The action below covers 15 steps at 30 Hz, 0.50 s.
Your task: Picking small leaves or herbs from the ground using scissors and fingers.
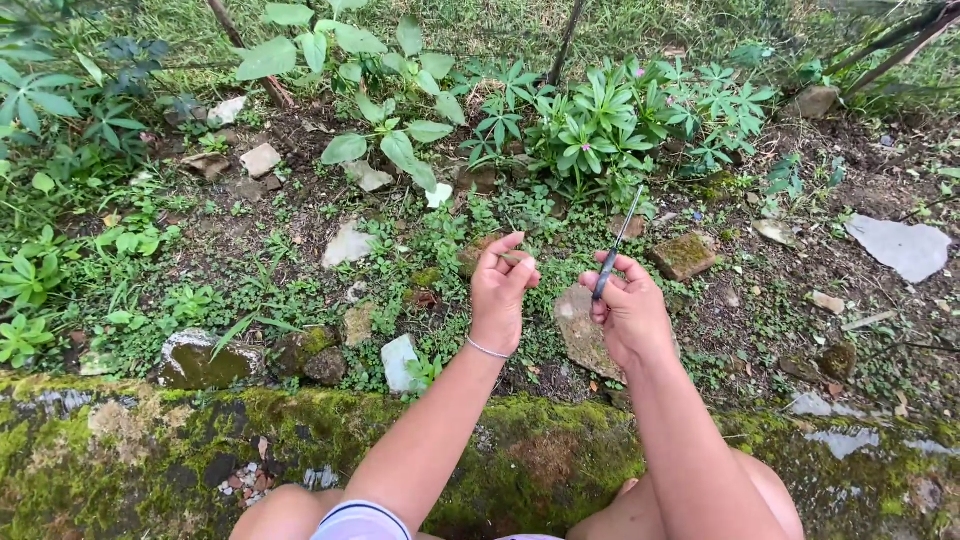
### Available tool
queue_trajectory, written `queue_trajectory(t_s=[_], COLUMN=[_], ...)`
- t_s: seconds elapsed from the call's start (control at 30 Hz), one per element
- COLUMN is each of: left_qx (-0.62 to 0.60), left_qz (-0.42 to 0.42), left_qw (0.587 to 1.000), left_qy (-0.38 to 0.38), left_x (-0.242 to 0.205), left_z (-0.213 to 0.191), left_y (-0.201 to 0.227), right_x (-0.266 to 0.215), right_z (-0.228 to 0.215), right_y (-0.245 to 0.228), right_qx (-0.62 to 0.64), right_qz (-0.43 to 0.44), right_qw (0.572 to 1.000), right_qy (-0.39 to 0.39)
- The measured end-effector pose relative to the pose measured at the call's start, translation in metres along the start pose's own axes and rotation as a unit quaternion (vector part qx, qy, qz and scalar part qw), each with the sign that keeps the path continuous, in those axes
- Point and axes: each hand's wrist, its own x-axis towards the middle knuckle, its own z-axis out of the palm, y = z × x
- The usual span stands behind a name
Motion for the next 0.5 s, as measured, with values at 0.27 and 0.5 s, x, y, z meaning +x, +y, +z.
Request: queue_trajectory(t_s=[0.27,0.5], left_qx=[-0.034,0.039], left_qz=[-0.055,-0.082], left_qw=[0.996,0.995], left_qy=[0.06,-0.037], left_x=[-0.025,-0.033], left_z=[0.017,-0.003], left_y=[0.003,-0.033], right_x=[-0.002,0.0], right_z=[0.012,0.013], right_y=[0.017,0.034], right_qx=[0.03,0.016], right_qz=[-0.003,0.01], right_qw=[1.0,0.999], right_qy=[-0.001,-0.04])
